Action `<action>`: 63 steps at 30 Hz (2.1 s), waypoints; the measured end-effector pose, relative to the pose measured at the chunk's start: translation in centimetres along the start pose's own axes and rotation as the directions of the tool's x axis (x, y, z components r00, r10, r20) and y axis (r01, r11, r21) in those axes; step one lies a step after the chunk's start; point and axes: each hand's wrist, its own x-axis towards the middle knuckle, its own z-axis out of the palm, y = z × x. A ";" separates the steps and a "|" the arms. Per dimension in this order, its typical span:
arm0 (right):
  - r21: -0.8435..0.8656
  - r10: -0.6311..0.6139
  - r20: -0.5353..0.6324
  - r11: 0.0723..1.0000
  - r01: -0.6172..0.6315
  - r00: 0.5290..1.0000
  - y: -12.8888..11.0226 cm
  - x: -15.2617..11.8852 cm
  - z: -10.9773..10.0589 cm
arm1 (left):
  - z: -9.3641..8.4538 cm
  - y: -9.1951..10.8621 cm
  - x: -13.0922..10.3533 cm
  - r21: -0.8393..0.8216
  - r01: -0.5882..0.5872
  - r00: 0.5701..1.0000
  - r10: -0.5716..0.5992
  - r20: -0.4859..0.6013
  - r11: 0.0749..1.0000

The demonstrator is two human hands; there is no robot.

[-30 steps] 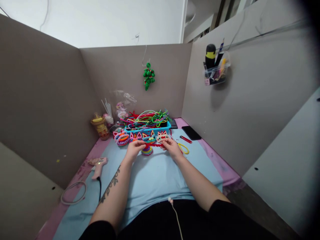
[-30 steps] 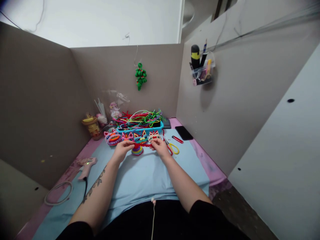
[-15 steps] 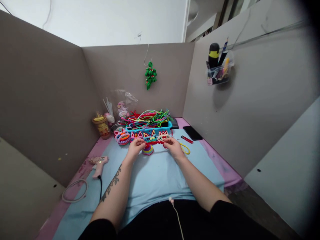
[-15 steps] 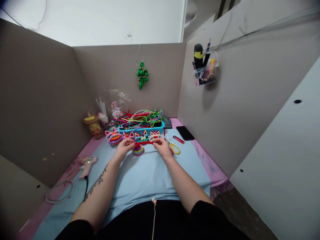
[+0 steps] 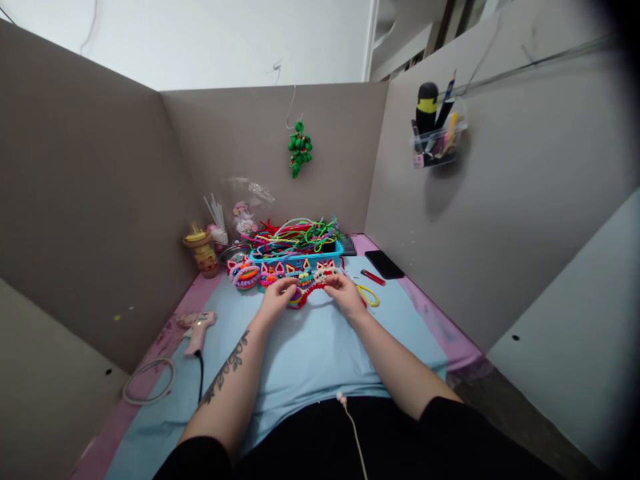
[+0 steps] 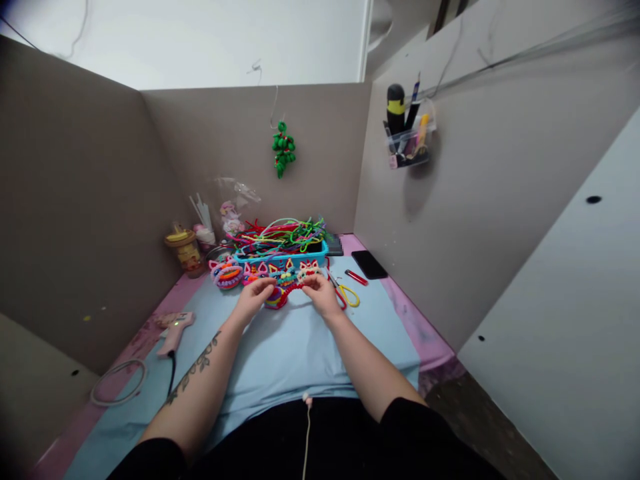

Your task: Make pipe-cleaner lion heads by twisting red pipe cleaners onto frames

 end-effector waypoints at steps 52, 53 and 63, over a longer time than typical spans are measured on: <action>-0.525 -0.341 0.531 0.586 0.617 0.776 -1.8 -2.3 1.5 | 1.7 0.4 -1.3 0.333 -0.110 0.935 -0.016 0.355 0.936; -0.534 -0.346 0.543 0.562 0.632 0.765 -1.7 -2.3 1.6 | 1.6 0.5 -1.3 0.326 -0.081 0.927 -0.049 0.372 0.942; -0.503 -0.382 0.480 0.617 0.605 0.789 -1.4 -2.2 1.6 | 0.9 0.4 -1.1 0.197 0.021 0.896 -0.106 0.432 0.980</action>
